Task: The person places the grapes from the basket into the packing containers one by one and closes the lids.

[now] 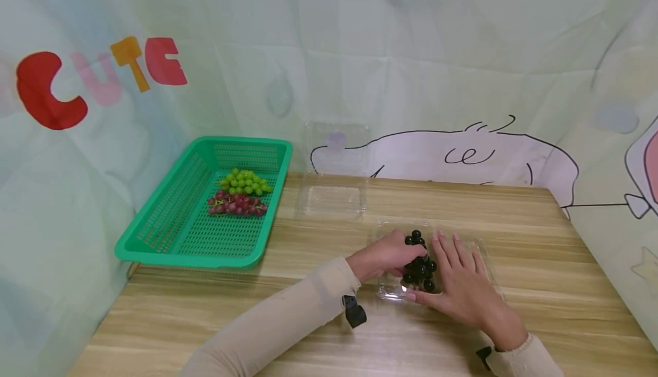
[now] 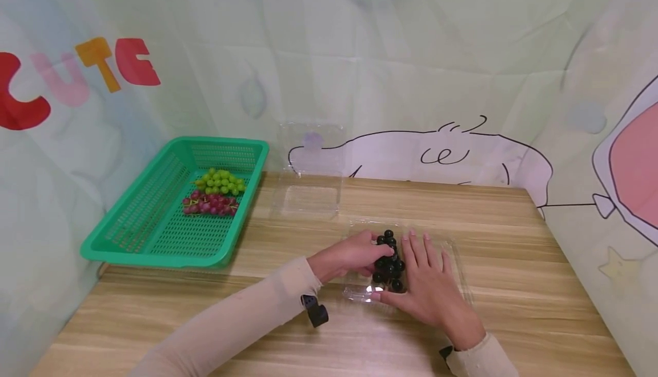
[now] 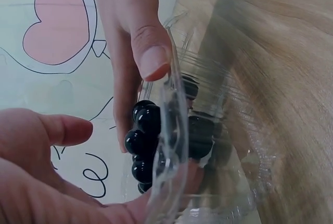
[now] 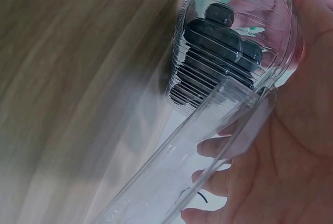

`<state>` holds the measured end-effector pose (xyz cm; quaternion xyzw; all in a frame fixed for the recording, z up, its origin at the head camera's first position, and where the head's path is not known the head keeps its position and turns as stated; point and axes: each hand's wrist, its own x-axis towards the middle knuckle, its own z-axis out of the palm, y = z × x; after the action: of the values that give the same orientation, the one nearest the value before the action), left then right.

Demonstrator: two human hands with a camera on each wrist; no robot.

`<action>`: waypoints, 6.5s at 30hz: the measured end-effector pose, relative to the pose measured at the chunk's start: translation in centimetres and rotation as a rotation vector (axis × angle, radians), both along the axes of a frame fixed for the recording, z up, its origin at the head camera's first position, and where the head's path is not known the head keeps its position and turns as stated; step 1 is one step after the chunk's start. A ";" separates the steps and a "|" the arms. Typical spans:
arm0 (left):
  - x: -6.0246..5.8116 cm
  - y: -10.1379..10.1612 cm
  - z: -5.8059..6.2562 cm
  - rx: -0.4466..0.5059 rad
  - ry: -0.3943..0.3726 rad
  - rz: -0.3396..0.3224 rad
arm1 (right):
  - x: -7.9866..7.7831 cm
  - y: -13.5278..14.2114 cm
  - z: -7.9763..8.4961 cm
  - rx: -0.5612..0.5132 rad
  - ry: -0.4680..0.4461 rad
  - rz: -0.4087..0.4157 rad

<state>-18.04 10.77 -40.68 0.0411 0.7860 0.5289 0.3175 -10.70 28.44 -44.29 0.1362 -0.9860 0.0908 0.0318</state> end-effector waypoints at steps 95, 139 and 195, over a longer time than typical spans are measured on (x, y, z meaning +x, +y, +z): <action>-0.1 1.1 -0.8 -0.193 0.230 -0.108 | -0.1 -0.1 0.3 -0.004 -0.024 -0.016; -0.1 1.6 -1.2 -0.148 0.174 -0.070 | 0.0 -0.2 0.1 0.011 -0.023 -0.013; -0.2 0.0 -0.5 -0.117 0.211 -0.121 | 0.0 -0.4 0.7 0.010 -0.080 -0.030</action>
<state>-18.19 10.73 -41.22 0.1251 0.8405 0.4549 0.2663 -10.73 28.08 -43.60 0.1176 -0.9889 0.0908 -0.0069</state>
